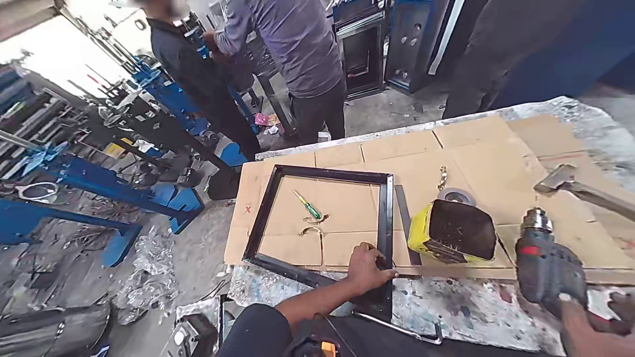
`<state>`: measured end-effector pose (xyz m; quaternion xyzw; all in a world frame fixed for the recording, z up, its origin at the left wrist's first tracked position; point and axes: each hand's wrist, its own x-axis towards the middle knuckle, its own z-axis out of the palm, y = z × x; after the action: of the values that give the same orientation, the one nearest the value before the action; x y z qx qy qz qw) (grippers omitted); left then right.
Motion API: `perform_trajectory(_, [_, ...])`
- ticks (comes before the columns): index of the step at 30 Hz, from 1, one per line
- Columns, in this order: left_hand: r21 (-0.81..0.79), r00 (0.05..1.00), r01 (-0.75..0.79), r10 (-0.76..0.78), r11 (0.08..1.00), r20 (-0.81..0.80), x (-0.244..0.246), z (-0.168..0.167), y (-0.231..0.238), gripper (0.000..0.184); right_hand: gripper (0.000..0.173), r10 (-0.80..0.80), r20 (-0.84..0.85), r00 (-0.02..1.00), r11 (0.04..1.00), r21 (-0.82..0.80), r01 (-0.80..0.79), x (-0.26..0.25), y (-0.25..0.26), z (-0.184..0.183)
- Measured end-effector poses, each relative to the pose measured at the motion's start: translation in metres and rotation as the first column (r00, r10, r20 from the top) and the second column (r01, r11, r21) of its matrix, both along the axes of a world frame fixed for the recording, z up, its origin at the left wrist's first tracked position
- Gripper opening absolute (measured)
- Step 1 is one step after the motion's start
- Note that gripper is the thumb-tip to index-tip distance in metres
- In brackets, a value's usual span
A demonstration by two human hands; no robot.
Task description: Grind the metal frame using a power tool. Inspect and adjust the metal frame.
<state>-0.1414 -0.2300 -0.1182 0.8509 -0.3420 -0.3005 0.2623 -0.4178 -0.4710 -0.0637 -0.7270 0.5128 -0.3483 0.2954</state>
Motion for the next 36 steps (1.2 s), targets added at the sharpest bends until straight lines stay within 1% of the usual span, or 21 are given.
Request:
perform_trajectory(3, [0.035,0.995,-0.024,0.027,0.999,-0.098,0.007,-0.002,-0.008,0.049,0.066,-0.028,0.071,0.997,0.991,-0.126,0.037,-0.019,0.044,-0.007])
perform_trajectory(5, [0.014,0.982,-0.031,0.033,0.999,-0.184,0.011,0.004,-0.011,0.046,0.060,-0.023,0.129,0.991,0.986,-0.163,0.044,-0.024,0.073,0.001])
perform_trajectory(10, [-0.073,0.903,-0.001,-0.030,0.997,-0.428,0.024,0.053,-0.001,0.042,0.050,-0.066,0.156,0.986,0.983,-0.158,0.091,-0.040,0.131,0.010])
perform_trajectory(12, [-0.166,0.852,-0.073,-0.025,0.983,-0.523,0.031,0.082,0.007,0.040,0.046,-0.041,0.202,0.978,0.985,-0.154,0.074,-0.041,0.149,0.006])
perform_trajectory(14, [-0.277,0.763,-0.232,-0.002,0.933,-0.646,0.041,0.128,0.018,0.039,0.041,0.000,0.225,0.974,0.991,-0.133,0.031,-0.036,0.167,0.001])
perform_trajectory(16, [-0.325,0.662,-0.372,0.003,0.869,-0.749,0.058,0.187,0.033,0.058,0.040,0.038,0.221,0.975,0.996,-0.083,-0.020,-0.027,0.184,-0.004])
perform_trajectory(17, [-0.351,0.631,-0.422,-0.007,0.836,-0.775,0.069,0.216,0.041,0.069,0.039,0.068,0.218,0.974,0.996,-0.062,-0.056,-0.020,0.191,-0.007])
perform_trajectory(18, [-0.376,0.623,-0.450,-0.017,0.810,-0.782,0.082,0.244,0.051,0.077,0.037,0.111,0.213,0.971,0.993,-0.050,-0.102,-0.010,0.198,-0.010])
perform_trajectory(19, [-0.396,0.625,-0.464,-0.024,0.792,-0.780,0.095,0.271,0.064,0.081,0.035,0.155,0.209,0.965,0.988,-0.047,-0.149,0.000,0.204,-0.013])
perform_trajectory(20, [-0.422,0.636,-0.473,-0.031,0.773,-0.771,0.107,0.296,0.077,0.075,0.034,0.205,0.209,0.956,0.979,-0.041,-0.201,0.010,0.209,-0.017])
perform_trajectory(21, [-0.445,0.650,-0.488,-0.028,0.751,-0.760,0.118,0.322,0.089,0.059,0.034,0.253,0.210,0.944,0.967,-0.028,-0.253,0.023,0.213,-0.021])
perform_trajectory(22, [-0.465,0.649,-0.522,-0.022,0.715,-0.761,0.131,0.346,0.099,0.038,0.035,0.295,0.203,0.934,0.954,-0.002,-0.301,0.036,0.217,-0.025])
perform_trajectory(23, [-0.486,0.639,-0.541,-0.040,0.687,-0.768,0.145,0.364,0.110,0.027,0.037,0.329,0.192,0.924,0.936,0.063,-0.346,0.051,0.222,-0.026])
perform_trajectory(25, [-0.551,0.609,-0.535,-0.160,0.640,-0.777,0.180,0.388,0.131,0.022,0.041,0.382,0.194,0.904,0.870,0.256,-0.422,0.090,0.232,-0.023])
perform_trajectory(26, [-0.585,0.576,-0.527,-0.247,0.616,-0.779,0.197,0.396,0.143,0.023,0.042,0.413,0.214,0.885,0.815,0.347,-0.464,0.112,0.235,-0.022])
perform_trajectory(28, [-0.641,0.464,-0.522,-0.444,0.563,-0.767,0.220,0.411,0.170,0.026,0.046,0.510,0.247,0.824,0.701,0.437,-0.564,0.158,0.242,-0.020])
perform_trajectory(30, [-0.640,0.337,-0.597,-0.573,0.483,-0.747,0.223,0.430,0.198,0.036,0.053,0.575,0.283,0.768,0.599,0.494,-0.630,0.205,0.247,-0.013])
perform_trajectory(31, [-0.619,0.253,-0.643,-0.638,0.451,-0.728,0.223,0.438,0.211,0.043,0.058,0.576,0.325,0.750,0.539,0.539,-0.647,0.227,0.251,-0.009])
perform_trajectory(33, [-0.582,0.116,-0.694,-0.731,0.425,-0.673,0.220,0.446,0.232,0.056,0.072,0.513,0.462,0.724,0.370,0.642,-0.672,0.263,0.260,-0.002])
perform_trajectory(35, [-0.587,0.026,-0.694,-0.801,0.416,-0.597,0.224,0.439,0.247,0.067,0.069,0.387,0.573,0.723,0.198,0.714,-0.672,0.291,0.267,0.004])
perform_trajectory(36, [-0.587,-0.003,-0.698,-0.821,0.411,-0.571,0.227,0.432,0.253,0.071,0.065,0.354,0.596,0.721,0.149,0.725,-0.673,0.300,0.271,0.006])
